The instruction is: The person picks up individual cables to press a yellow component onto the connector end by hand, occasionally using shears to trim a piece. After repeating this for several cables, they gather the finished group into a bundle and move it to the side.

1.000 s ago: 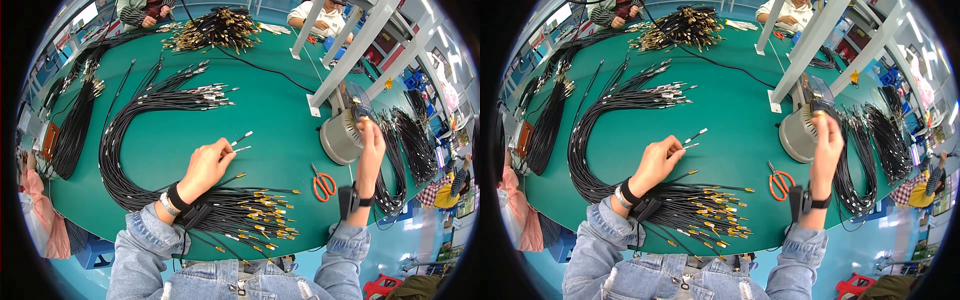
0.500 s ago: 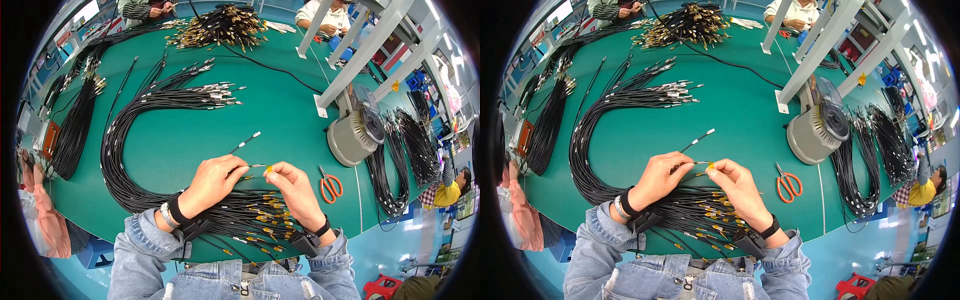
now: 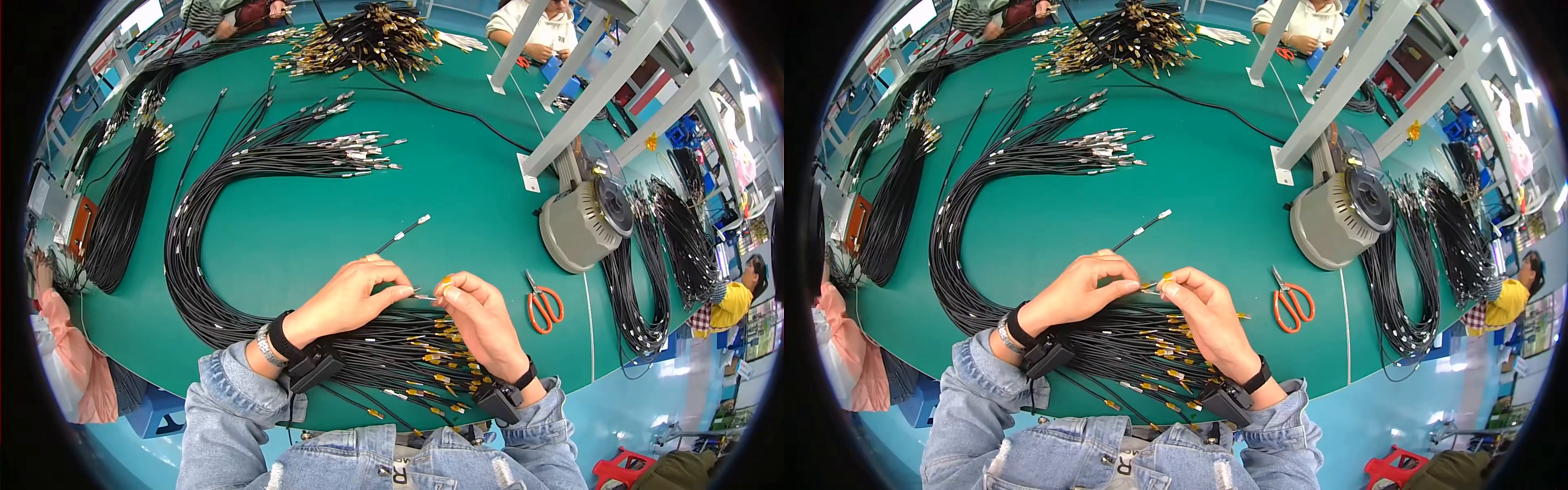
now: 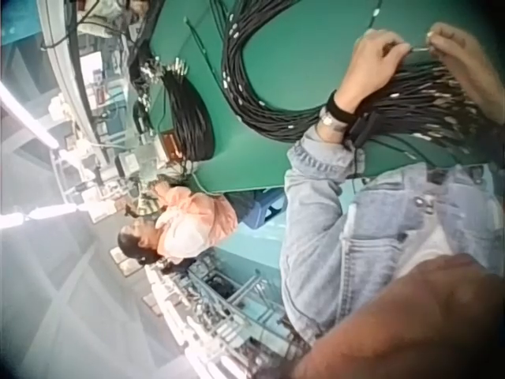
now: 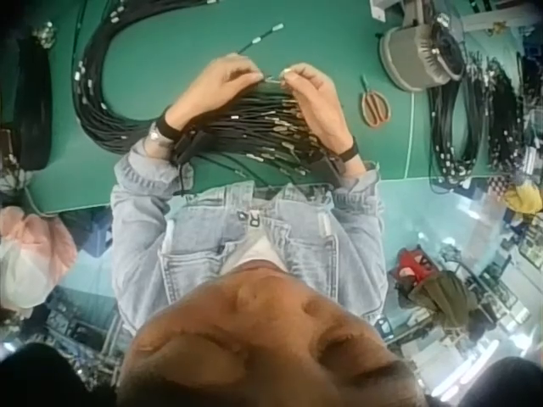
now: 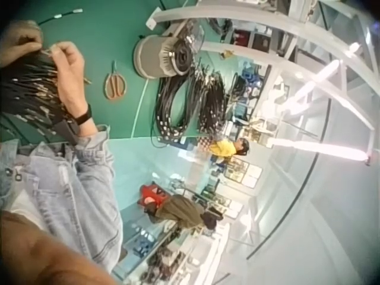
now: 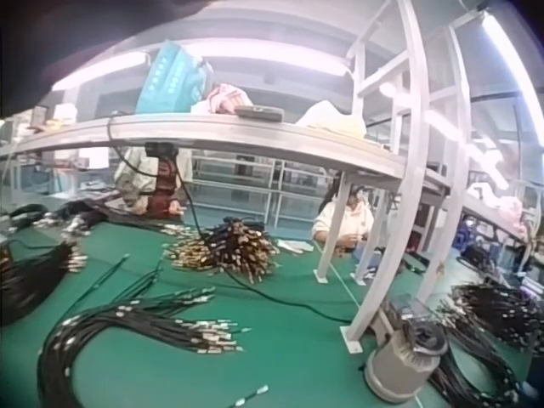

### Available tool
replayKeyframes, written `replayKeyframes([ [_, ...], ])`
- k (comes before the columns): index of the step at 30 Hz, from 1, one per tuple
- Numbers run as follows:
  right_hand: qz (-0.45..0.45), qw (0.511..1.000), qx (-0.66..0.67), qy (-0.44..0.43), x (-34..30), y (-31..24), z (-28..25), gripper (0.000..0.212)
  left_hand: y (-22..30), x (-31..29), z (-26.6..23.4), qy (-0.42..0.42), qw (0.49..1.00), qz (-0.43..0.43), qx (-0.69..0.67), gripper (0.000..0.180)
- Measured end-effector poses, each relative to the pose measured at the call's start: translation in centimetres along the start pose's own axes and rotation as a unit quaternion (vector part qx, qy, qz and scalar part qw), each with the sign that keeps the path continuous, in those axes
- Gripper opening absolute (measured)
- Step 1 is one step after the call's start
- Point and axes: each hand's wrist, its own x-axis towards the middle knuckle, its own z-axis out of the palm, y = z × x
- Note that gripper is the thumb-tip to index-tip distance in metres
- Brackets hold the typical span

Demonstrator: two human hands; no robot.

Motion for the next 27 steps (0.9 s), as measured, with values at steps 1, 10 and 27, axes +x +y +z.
replayKeyframes([
  [1,0.001,1.0,0.011,-0.004,0.0,0.0,0.1,0.009,0.2,0.0,-0.1,-0.024,0.997,-0.042,-0.059,0.017],
  [10,-0.04,0.998,0.049,-0.006,0.0,-0.4,-0.5,0.009,1.0,0.2,-0.5,-0.078,0.951,-0.145,-0.261,0.014],
  [27,-0.01,0.998,-0.064,0.011,-1.0,1.3,0.9,0.012,3.0,-0.4,2.2,0.223,0.945,0.146,0.191,0.02],
])
